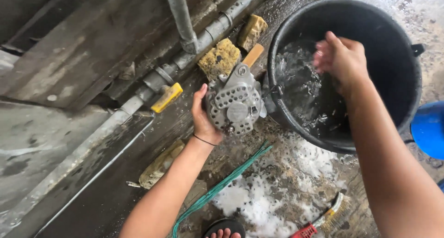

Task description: Cleaning a metal car alternator using a brush and soapy water on a workshop floor.

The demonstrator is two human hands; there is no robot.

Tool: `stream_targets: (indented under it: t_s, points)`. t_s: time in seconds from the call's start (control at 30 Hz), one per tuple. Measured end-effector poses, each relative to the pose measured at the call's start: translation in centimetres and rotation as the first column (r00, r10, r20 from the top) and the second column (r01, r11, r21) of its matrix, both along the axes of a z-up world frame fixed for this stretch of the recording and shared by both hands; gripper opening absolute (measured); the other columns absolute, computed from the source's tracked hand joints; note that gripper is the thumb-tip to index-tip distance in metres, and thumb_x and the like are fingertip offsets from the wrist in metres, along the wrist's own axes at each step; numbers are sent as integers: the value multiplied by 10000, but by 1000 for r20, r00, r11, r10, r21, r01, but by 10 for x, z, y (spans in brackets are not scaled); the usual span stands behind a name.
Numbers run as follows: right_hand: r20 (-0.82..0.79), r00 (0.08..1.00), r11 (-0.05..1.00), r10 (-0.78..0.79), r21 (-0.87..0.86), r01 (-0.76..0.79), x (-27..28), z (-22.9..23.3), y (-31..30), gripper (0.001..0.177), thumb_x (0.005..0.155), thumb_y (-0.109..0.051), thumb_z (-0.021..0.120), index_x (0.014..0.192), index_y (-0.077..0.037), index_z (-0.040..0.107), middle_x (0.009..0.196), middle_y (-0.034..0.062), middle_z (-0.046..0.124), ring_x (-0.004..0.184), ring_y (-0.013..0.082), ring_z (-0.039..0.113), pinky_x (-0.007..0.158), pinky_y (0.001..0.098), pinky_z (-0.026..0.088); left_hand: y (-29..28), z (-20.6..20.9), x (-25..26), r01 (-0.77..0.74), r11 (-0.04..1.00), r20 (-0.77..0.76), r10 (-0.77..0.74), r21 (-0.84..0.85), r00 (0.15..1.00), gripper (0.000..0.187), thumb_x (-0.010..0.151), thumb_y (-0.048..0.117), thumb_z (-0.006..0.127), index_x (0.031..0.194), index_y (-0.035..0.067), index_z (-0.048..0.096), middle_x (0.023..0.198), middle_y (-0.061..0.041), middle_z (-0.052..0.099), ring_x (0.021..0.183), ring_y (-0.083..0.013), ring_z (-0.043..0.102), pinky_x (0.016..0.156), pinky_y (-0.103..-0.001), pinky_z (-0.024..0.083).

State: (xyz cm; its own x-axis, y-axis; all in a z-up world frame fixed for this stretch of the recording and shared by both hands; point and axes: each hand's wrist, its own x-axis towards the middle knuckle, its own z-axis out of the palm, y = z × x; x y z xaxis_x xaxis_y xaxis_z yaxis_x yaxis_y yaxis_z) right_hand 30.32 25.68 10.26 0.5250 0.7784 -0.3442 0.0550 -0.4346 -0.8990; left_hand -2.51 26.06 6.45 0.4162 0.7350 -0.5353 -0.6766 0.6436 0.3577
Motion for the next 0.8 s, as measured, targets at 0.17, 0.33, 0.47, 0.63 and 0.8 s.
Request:
stream_targets:
  t_s: [0.17, 0.33, 0.47, 0.63, 0.8]
  points:
    - [566, 798, 834, 206, -528, 159, 61, -84, -19, 676, 1021, -500, 597, 1299, 115, 624, 1280, 305, 644, 1228, 444, 589, 987, 467, 467, -2, 0, -3, -19, 1000, 6, 19, -20, 1000, 453, 849, 506, 608, 1029, 115, 749, 983, -125, 747, 935, -337, 695, 798, -443, 532]
    - [-271, 948, 943, 166, -238, -233, -34, 18, -22, 431, 1051, -375, 632, 900, 28, 631, 623, 159, 590, 487, 242, 593, 401, 334, 443, -5, -8, -1, -186, 956, -301, 250, 225, 920, 224, 820, 359, 741, 775, 140, 734, 740, -9, 705, 704, -104, 641, 665, -236, 551]
    - [-334, 834, 882, 439, -17, -471, -101, 107, -35, 407, 1102, -345, 549, 820, -80, 675, 629, 47, 612, 517, 145, 582, 449, 261, 473, -6, 13, -11, -54, 878, -340, 240, 476, 909, 288, 901, 296, 648, 672, 124, 617, 638, 12, 587, 564, -138, 556, 519, -270, 404]
    - [17, 819, 816, 574, -98, -570, -146, 166, -28, 355, 999, -244, 489, 1045, 26, 713, 997, 167, 796, 851, 249, 788, 756, 326, 695, -11, 11, -10, 82, 787, -518, 320, 612, 794, 442, 945, 239, 620, 582, 174, 376, 576, 99, 277, 527, -44, 291, 492, -277, 185]
    - [-65, 986, 988, 151, 1, -152, -30, 51, -8, 347, 1149, -264, 456, 1095, 34, 626, 897, 167, 705, 712, 251, 705, 631, 342, 611, -13, 23, -20, 148, 722, -513, 317, 676, 798, 480, 986, 250, 555, 577, 150, 324, 550, 79, 238, 479, -47, 245, 428, -266, 167]
